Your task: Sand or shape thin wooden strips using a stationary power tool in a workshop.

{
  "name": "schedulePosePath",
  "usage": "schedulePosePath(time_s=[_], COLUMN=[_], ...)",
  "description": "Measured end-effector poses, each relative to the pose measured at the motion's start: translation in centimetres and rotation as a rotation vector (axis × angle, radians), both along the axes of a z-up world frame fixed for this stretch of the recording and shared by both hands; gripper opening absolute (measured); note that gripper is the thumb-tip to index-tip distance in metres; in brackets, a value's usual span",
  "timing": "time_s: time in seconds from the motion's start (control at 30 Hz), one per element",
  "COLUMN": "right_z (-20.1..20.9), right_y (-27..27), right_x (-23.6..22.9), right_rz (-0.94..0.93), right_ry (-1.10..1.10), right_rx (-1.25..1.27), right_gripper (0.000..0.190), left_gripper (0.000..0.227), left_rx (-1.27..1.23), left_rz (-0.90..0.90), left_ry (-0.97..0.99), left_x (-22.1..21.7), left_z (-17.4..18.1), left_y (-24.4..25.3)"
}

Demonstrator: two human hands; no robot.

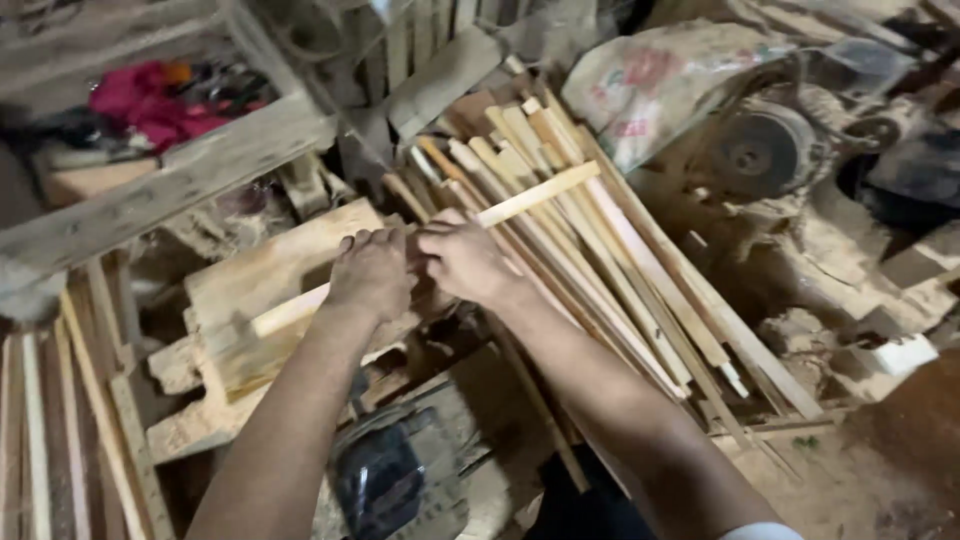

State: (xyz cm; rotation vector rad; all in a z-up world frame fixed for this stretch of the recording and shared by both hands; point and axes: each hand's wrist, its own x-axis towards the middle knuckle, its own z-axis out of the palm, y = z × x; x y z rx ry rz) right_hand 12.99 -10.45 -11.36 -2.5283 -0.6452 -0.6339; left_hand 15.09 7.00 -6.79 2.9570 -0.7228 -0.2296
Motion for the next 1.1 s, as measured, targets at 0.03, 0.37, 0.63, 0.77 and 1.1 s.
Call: schedulePosePath(time_s=[0.03,0.37,0.63,0.77,1.1], right_z=[-0.9,1.2,-3.9,-5.7,-8.3], right_y=[-0.5,-12.9,-24.6,-26.7,-25.8], right_x=[0.7,-4.2,-6.4,-4.8,-5.6], right_rz=[-0.010,-0.353,-1.293,-1.329,-1.177], right_ry=[-0.003,-0.179,0.434,0.555,0.167], right_rx=[0.003,0.571,0.148,-0.017,-0.368], right_gripper=[0.014,0.017,0.033,0.032,0.034], left_gripper=[0.042,0.046,0.041,0.038,0.038], left_rx=[0.003,-0.028,-0.008,-0.073,-0.173], left_rz=[-0.010,0.035,0.121,0.068,0.052], left_ry=[-0.003,0.179,0.226,0.239,0.219], left_x=[0.2,-2.1,-6.0,-7.3,-4.3], left_z=[0.5,3.6,11.4,12.3,5.5], left_y=[-0.7,-2.8,-5.0,-7.4,-10.4])
